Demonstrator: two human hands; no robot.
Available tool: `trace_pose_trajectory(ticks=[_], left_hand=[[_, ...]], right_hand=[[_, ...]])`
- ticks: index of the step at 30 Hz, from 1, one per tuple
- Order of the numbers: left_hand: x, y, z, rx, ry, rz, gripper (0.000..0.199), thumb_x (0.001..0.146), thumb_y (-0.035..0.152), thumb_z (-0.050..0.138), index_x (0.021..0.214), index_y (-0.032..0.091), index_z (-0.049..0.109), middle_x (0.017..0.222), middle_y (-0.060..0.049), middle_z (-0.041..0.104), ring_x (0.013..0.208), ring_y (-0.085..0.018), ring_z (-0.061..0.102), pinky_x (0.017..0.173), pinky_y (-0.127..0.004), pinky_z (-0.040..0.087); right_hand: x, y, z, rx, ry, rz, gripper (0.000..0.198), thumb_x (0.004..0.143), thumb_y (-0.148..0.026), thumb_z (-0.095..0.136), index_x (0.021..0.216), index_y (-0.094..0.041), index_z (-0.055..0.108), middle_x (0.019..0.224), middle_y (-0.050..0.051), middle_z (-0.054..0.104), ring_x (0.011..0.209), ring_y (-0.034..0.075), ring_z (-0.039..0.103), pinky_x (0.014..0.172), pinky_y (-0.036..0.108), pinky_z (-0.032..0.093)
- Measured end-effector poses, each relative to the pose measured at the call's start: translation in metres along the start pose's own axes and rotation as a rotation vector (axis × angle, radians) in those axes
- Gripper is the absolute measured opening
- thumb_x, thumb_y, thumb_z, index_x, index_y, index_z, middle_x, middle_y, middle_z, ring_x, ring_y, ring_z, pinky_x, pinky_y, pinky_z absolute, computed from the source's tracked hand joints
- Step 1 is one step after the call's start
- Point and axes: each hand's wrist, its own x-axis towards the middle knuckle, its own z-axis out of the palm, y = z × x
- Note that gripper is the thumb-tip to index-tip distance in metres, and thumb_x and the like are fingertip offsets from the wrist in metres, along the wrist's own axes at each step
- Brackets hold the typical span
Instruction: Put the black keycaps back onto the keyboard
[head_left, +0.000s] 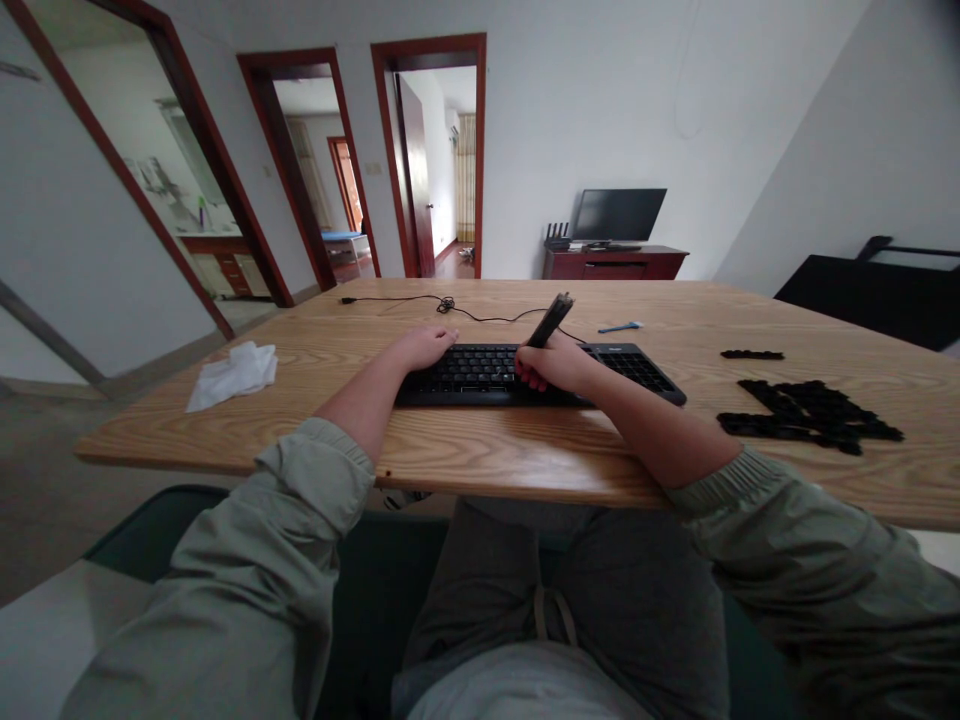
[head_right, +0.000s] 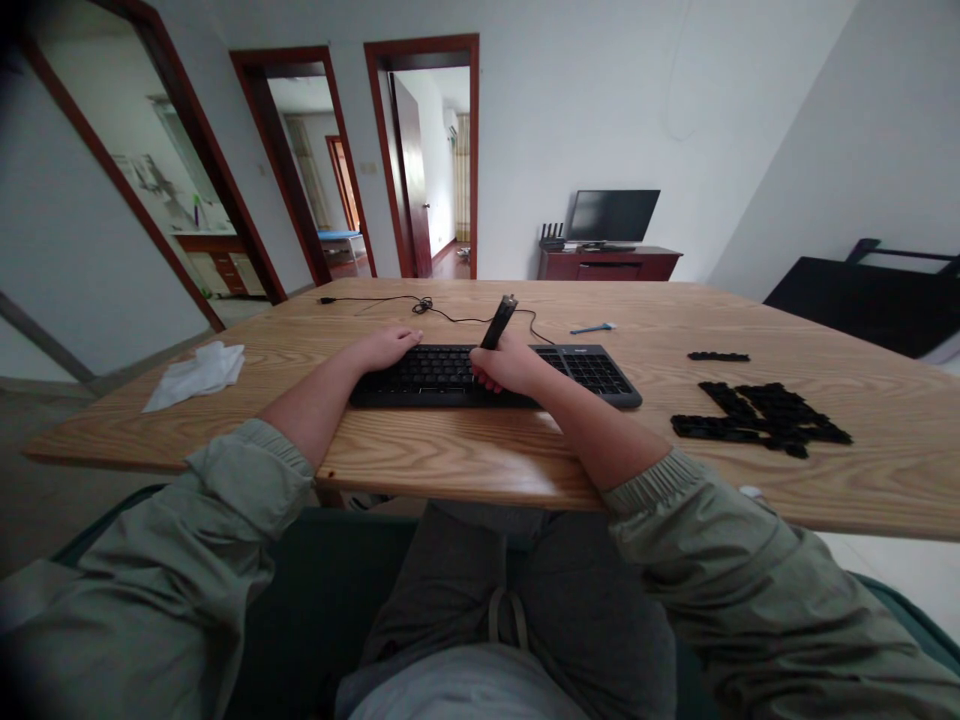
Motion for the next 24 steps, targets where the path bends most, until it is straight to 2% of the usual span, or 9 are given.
trace_pose_trajectory(ticks=[4,12,18,21,24], left_hand=[[0.003,-0.004,0.002,-0.021,-0.006,0.025,0.061,0.097,0.053,0.028,0.125,0.015,0.066,0.136,-0.012,0.063,0.124,-0.025,0.059,0.110,-0.035,0.041],[0.002,-0.004,0.002,-0.018,0.001,0.038,0.062,0.097,0.054,0.027,0.126,0.016,0.066,0.138,-0.012,0.061,0.127,-0.026,0.057,0.111,-0.036,0.040],[-0.003,0.004,-0.002,0.003,-0.021,0.018,0.061,0.098,0.052,0.027,0.129,0.015,0.064,0.141,-0.012,0.059,0.130,-0.026,0.056,0.112,-0.036,0.039],[-0.004,0.006,-0.002,0.000,-0.019,0.017,0.061,0.098,0.052,0.028,0.129,0.015,0.064,0.141,-0.013,0.058,0.130,-0.027,0.056,0.112,-0.037,0.039],[-0.004,0.007,-0.003,0.015,-0.026,0.019,0.061,0.098,0.052,0.027,0.130,0.016,0.063,0.142,-0.012,0.058,0.130,-0.026,0.055,0.113,-0.036,0.038]], right_hand=[[-0.006,0.005,0.003,0.139,-0.013,0.068,0.017,0.081,-0.015,0.048,0.066,-0.015,0.058,0.058,0.003,0.059,0.047,0.011,0.053,0.045,0.023,0.046],[-0.005,0.006,0.002,0.174,0.026,0.066,0.016,0.079,-0.016,0.049,0.066,-0.015,0.058,0.059,0.004,0.059,0.047,0.011,0.052,0.043,0.022,0.044],[-0.005,0.002,0.003,0.059,0.024,0.056,0.014,0.078,-0.017,0.051,0.065,-0.016,0.055,0.058,0.003,0.058,0.047,0.012,0.051,0.043,0.023,0.044],[-0.011,0.000,0.004,-0.060,0.050,-0.050,0.012,0.078,-0.017,0.052,0.066,-0.018,0.055,0.060,0.003,0.059,0.053,0.014,0.053,0.049,0.025,0.045],[-0.014,0.001,0.005,-0.187,0.068,-0.244,0.010,0.077,-0.019,0.052,0.067,-0.020,0.054,0.062,0.003,0.059,0.063,0.017,0.055,0.062,0.028,0.049]])
